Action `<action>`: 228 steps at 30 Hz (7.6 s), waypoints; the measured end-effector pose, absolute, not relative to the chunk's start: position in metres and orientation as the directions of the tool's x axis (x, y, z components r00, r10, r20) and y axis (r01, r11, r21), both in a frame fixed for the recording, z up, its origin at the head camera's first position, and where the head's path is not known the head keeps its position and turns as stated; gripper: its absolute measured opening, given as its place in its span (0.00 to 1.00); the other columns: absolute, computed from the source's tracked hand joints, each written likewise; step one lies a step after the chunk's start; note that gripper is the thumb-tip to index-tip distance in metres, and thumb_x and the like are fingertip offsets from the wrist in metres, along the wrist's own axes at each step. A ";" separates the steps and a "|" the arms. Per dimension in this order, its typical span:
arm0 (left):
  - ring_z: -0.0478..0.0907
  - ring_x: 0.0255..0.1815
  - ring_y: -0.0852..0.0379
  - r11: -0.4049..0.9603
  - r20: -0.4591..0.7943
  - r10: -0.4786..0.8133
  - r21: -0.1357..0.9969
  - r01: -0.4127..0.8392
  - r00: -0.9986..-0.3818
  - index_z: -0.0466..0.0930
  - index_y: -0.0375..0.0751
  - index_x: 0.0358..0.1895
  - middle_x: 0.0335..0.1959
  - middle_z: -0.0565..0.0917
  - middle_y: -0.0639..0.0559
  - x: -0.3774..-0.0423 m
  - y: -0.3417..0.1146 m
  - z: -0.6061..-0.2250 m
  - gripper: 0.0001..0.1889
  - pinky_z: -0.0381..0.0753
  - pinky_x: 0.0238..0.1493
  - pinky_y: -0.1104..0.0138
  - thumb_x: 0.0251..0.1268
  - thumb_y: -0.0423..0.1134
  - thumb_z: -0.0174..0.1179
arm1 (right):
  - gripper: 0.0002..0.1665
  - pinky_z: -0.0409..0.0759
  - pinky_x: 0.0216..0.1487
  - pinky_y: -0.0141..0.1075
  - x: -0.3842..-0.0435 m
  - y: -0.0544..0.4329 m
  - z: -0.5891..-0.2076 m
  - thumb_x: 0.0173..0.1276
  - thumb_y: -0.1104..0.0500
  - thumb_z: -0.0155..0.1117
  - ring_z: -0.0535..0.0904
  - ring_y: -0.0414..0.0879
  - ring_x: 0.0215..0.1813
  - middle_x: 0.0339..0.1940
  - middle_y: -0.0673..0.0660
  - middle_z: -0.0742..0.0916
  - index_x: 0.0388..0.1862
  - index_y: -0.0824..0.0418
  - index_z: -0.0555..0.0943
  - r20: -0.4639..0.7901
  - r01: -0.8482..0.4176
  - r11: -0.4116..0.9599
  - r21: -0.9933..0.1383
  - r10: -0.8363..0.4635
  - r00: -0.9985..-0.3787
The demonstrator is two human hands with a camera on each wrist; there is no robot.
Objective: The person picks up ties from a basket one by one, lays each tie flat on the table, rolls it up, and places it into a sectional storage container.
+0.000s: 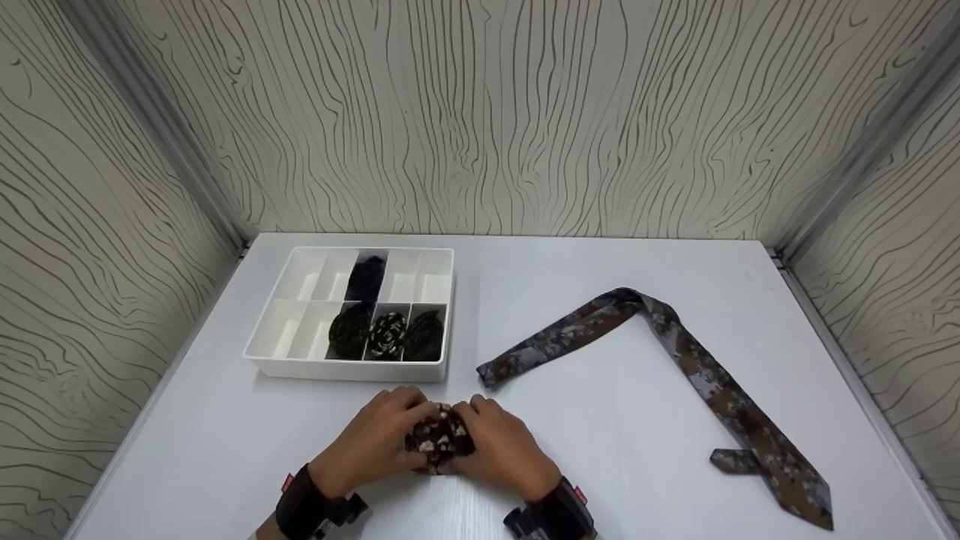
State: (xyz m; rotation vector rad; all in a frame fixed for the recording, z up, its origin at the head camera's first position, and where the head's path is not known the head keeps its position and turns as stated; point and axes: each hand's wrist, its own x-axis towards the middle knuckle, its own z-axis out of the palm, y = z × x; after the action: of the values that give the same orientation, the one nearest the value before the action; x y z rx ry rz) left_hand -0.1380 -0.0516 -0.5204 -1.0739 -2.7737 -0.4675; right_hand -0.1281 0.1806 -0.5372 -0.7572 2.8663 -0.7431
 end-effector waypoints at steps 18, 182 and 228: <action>0.81 0.55 0.55 0.701 0.230 0.637 0.224 0.677 -0.735 0.86 0.59 0.59 0.50 0.84 0.55 -0.140 -0.047 -0.520 0.29 0.79 0.56 0.61 0.53 0.55 0.80 | 0.43 0.87 0.57 0.53 -0.129 0.177 -0.537 0.60 0.48 0.83 0.87 0.52 0.58 0.61 0.54 0.88 0.72 0.56 0.77 0.107 -0.457 0.757 -0.468 -0.464 -0.879; 0.85 0.53 0.34 0.787 0.280 0.019 0.588 0.187 -0.960 0.86 0.28 0.42 0.41 0.89 0.34 -0.344 -0.046 -0.485 0.14 0.66 0.75 0.38 0.67 0.40 0.67 | 0.41 0.89 0.34 0.45 -0.192 0.152 -0.542 0.77 0.54 0.69 0.83 0.47 0.47 0.64 0.66 0.78 0.80 0.65 0.63 -0.008 -0.109 0.380 -0.919 -0.292 -0.956; 0.83 0.31 0.58 0.690 0.100 0.435 0.601 0.402 -0.895 0.84 0.38 0.49 0.33 0.87 0.51 -0.163 -0.010 -0.493 0.15 0.79 0.31 0.69 0.68 0.44 0.70 | 0.20 0.87 0.50 0.42 -0.167 0.191 -0.528 0.65 0.70 0.71 0.88 0.53 0.49 0.49 0.60 0.91 0.57 0.63 0.86 0.043 -0.278 0.637 -0.719 -0.359 -0.932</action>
State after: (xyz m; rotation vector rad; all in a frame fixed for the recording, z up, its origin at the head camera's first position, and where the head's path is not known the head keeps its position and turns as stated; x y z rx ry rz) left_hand -0.1629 -0.0096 -0.4928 -0.7272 -2.9345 -1.0250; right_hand -0.1671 0.1910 -0.5278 -0.5365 2.7467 -1.1799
